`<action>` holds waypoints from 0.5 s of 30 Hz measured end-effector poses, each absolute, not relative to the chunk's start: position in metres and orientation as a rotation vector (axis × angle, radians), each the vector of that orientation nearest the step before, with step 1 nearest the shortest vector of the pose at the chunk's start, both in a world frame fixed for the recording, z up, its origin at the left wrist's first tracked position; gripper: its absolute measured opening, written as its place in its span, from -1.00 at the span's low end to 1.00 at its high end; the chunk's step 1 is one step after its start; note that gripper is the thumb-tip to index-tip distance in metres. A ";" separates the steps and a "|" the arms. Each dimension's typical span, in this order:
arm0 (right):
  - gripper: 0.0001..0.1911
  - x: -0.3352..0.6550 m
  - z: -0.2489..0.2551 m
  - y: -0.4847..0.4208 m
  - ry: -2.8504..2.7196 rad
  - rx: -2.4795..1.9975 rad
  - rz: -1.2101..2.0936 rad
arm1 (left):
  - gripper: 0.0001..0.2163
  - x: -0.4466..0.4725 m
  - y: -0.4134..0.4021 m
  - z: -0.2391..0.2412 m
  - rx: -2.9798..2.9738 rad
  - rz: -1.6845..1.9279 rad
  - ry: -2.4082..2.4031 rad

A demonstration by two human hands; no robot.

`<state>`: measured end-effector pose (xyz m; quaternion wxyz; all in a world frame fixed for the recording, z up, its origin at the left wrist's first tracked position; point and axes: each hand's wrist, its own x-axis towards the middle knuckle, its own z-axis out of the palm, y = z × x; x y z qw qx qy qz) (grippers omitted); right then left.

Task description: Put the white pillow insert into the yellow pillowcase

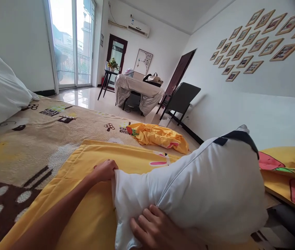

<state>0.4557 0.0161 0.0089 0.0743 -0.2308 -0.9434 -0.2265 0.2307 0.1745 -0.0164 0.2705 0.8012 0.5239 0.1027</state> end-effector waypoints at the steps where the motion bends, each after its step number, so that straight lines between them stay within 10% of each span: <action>1: -0.88 0.456 0.009 0.016 -2.839 -0.704 -0.676 | -0.92 0.230 0.175 -0.017 2.166 0.271 1.414; 15: -0.75 0.475 0.062 0.078 -2.600 -1.116 -0.174 | -0.46 0.243 0.131 0.033 2.348 0.711 1.134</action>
